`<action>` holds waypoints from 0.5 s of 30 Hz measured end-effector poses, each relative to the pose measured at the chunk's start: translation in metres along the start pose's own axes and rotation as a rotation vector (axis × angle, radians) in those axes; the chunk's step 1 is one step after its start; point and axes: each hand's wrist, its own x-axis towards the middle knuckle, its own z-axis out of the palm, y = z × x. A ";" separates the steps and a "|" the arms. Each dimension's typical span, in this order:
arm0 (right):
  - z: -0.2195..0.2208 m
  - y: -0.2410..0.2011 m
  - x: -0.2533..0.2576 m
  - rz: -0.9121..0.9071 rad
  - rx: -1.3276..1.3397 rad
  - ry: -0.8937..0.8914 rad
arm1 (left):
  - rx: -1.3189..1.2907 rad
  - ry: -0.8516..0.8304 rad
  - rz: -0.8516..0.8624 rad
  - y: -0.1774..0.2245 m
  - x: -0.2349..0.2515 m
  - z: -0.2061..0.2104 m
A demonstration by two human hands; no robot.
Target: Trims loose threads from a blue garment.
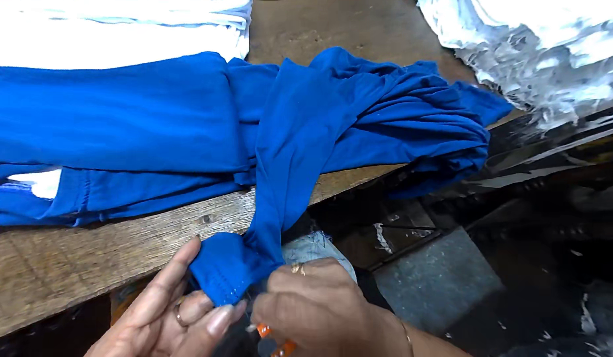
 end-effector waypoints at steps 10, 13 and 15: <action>0.003 -0.003 -0.022 0.107 -0.097 -0.006 | -0.031 -0.028 -0.063 0.007 0.005 -0.008; 0.001 0.007 -0.029 0.126 -0.344 0.062 | -0.056 -0.036 -0.059 0.007 0.005 -0.011; 0.004 0.008 -0.032 0.107 -0.416 0.093 | -0.076 -0.040 -0.066 0.007 0.006 -0.010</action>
